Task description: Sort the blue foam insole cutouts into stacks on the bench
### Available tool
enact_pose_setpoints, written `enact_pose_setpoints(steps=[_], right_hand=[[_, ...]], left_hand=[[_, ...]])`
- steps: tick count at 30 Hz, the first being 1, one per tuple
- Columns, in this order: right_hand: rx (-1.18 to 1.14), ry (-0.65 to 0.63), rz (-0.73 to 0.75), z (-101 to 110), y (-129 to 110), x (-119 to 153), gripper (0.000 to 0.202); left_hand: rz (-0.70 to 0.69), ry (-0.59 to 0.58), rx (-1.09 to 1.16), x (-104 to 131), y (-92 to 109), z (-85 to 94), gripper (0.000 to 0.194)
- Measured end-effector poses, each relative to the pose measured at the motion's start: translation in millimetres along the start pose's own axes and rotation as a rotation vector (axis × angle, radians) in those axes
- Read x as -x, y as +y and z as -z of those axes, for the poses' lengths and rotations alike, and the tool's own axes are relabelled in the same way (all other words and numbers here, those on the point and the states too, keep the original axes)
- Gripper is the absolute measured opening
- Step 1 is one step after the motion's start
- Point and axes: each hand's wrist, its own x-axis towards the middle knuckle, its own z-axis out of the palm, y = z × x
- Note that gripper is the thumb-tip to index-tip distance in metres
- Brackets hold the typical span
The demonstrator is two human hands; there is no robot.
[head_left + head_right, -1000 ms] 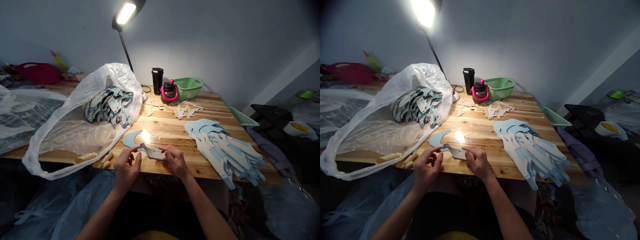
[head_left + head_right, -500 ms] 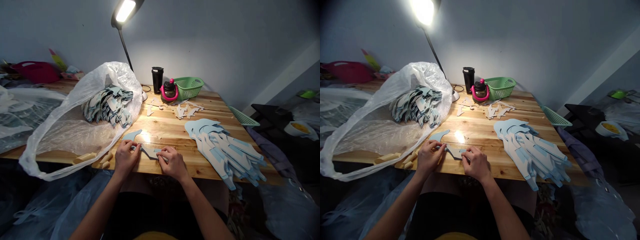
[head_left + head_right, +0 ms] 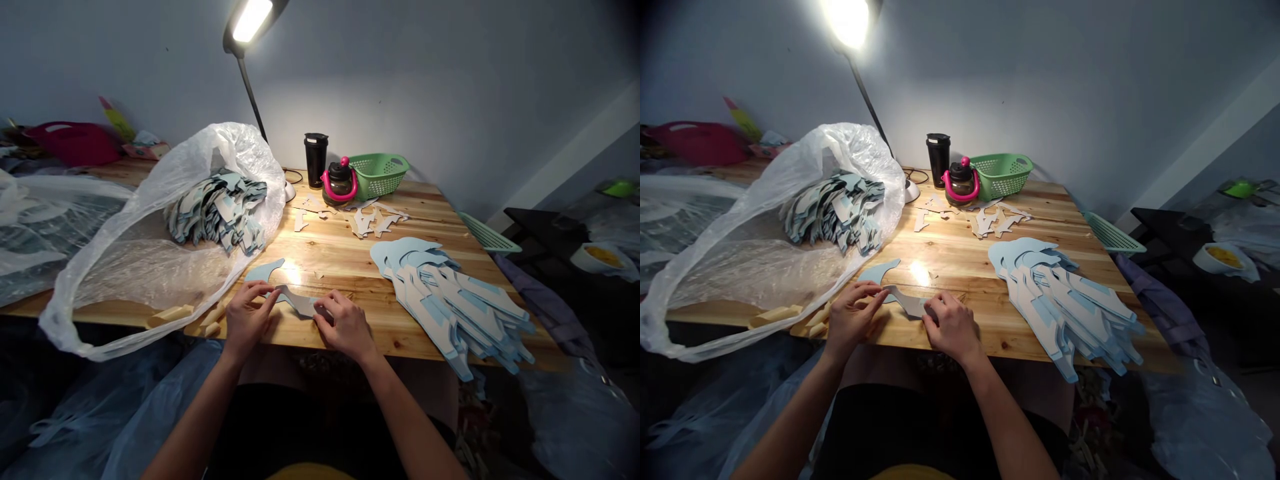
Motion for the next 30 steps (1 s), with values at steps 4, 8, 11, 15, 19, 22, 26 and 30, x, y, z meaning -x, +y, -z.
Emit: enact_pose_setpoints(steps=[4, 8, 11, 15, 19, 22, 26, 30], right_hand=[[-0.007, -0.014, -0.008, -1, 2, -1, 0.013], [-0.017, -0.007, 0.015, -2, 3, -2, 0.012], [-0.02, -0.004, 0.016, -3, 3, -2, 0.011], [-0.009, -0.014, 0.014, -1, 1, -2, 0.01], [0.007, -0.02, 0.023, 1, -1, -2, 0.022], [0.04, -0.038, 0.039, 2, -2, -1, 0.027], [0.062, -0.047, 0.056, 2, -2, 0, 0.023], [0.062, -0.035, 0.057, 1, -2, 0, 0.02]], left_hand=[[-0.04, 0.039, 0.071, 3, 2, 2.6, 0.023], [-0.004, 0.023, -0.014, 1, -5, 0.5, 0.026], [0.0, 0.011, -0.105, -2, -10, -1.7, 0.028], [-0.007, 0.006, -0.199, -2, -13, -3.8, 0.03], [0.0, 0.009, -0.273, -2, -17, -5.8, 0.032], [0.006, 0.003, -0.308, -3, -18, -7.2, 0.031], [0.009, 0.0, -0.317, -4, -18, -7.7, 0.028], [0.01, -0.017, -0.322, -4, -16, -7.5, 0.027]])
